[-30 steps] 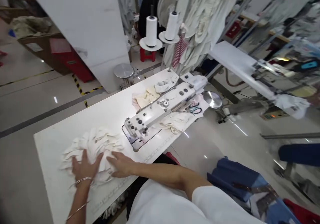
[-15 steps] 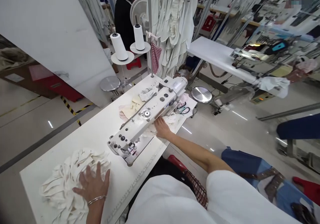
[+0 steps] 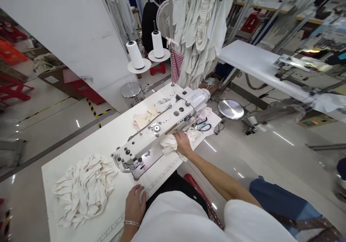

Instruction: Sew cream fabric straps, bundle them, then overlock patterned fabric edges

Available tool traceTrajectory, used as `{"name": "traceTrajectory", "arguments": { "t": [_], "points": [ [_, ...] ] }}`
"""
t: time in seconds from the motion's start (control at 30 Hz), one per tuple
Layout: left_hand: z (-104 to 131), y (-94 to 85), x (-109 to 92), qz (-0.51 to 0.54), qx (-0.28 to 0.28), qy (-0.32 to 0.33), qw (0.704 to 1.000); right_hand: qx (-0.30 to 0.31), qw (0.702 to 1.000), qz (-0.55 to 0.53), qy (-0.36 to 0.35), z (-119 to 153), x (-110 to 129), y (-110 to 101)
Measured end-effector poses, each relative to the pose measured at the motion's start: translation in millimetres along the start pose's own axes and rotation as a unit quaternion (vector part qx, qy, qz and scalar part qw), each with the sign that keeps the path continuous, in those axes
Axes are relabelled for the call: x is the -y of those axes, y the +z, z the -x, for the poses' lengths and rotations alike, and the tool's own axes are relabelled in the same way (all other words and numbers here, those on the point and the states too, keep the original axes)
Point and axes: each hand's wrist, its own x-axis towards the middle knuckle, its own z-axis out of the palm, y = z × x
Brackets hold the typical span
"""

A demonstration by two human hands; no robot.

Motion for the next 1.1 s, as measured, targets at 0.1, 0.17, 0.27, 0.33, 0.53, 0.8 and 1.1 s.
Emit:
{"name": "traceTrajectory", "arguments": {
  "t": [0.1,0.17,0.27,0.33,0.53,0.8,1.1],
  "points": [
    [-9,4.6,-29,0.040,0.074,0.020,0.996,-0.038,0.999,-0.009,-0.009,11,-9,-17],
    [-11,3.4,-48,0.059,0.107,0.012,0.992,-0.054,0.998,-0.022,-0.025,12,-7,-21],
    [-11,-1.9,-66,0.086,0.138,-0.015,0.987,-0.064,0.995,-0.048,-0.061,12,7,-20],
    [-9,-5.3,-71,0.115,0.140,-0.038,0.983,-0.065,0.992,-0.064,-0.090,17,18,-19],
    [-5,-18.4,-71,0.251,0.119,-0.062,0.959,-0.055,0.983,-0.091,-0.150,56,40,-32],
    [21,-59.1,-64,0.646,0.014,-0.090,0.758,0.192,0.873,-0.436,-0.106,90,186,-52],
    [19,-94.3,19,0.724,-0.180,-0.292,0.599,0.280,0.884,-0.357,-0.112,65,318,-40]
  ]
}}
